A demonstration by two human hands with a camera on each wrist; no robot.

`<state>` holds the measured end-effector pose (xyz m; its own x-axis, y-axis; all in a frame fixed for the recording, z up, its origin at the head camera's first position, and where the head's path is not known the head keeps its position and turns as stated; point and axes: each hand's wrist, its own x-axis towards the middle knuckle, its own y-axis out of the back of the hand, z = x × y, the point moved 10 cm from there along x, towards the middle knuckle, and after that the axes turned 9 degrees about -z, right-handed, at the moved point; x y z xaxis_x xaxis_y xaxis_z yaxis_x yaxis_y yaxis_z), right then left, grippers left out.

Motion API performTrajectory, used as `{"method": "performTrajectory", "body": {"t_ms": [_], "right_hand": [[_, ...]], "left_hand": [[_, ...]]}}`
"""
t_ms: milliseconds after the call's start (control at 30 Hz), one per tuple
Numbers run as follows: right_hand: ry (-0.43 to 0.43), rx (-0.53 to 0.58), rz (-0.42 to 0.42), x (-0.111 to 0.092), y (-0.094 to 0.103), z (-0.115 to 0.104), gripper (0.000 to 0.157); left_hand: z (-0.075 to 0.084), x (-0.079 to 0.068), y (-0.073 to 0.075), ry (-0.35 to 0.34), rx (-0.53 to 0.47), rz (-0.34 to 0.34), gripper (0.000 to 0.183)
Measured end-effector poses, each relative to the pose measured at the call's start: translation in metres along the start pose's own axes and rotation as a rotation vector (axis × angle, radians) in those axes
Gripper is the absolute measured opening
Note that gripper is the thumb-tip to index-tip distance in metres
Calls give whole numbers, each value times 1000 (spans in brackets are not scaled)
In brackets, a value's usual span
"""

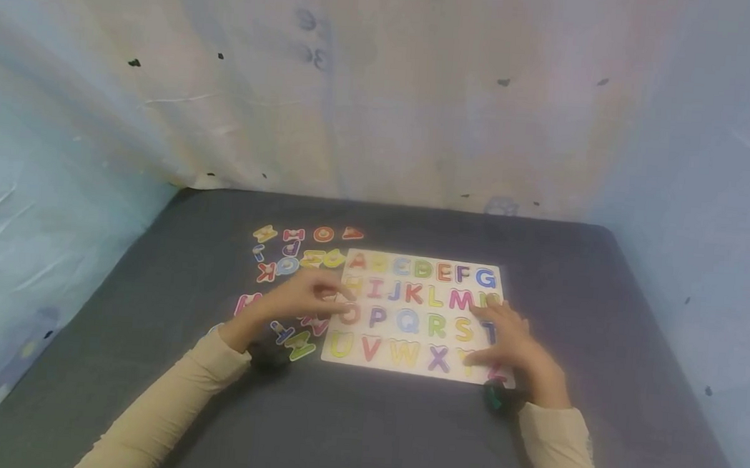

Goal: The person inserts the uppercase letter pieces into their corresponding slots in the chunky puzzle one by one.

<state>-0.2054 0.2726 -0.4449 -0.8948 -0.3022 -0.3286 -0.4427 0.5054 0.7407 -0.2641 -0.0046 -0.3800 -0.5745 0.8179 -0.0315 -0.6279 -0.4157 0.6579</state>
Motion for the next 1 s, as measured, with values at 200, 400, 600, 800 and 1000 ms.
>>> {"method": "performTrajectory", "body": {"t_ms": [200, 400, 600, 800, 1000], "right_hand": [[-3, 12, -1, -1, -1, 1, 100], [-2, 17, -2, -1, -2, 1, 100], [1, 5, 5, -1, -2, -1, 101], [-1, 12, -1, -2, -1, -1, 100], [0, 8, -4, -1, -1, 0, 100]], "left_hand": [[-19, -28, 12, 29, -5, 16, 22], [-34, -60, 25, 58, -17, 23, 22], [-56, -91, 39, 101, -19, 16, 23], [-75, -114, 44, 102, -59, -68, 21], [-93, -131, 44, 74, -94, -167, 21]]}}
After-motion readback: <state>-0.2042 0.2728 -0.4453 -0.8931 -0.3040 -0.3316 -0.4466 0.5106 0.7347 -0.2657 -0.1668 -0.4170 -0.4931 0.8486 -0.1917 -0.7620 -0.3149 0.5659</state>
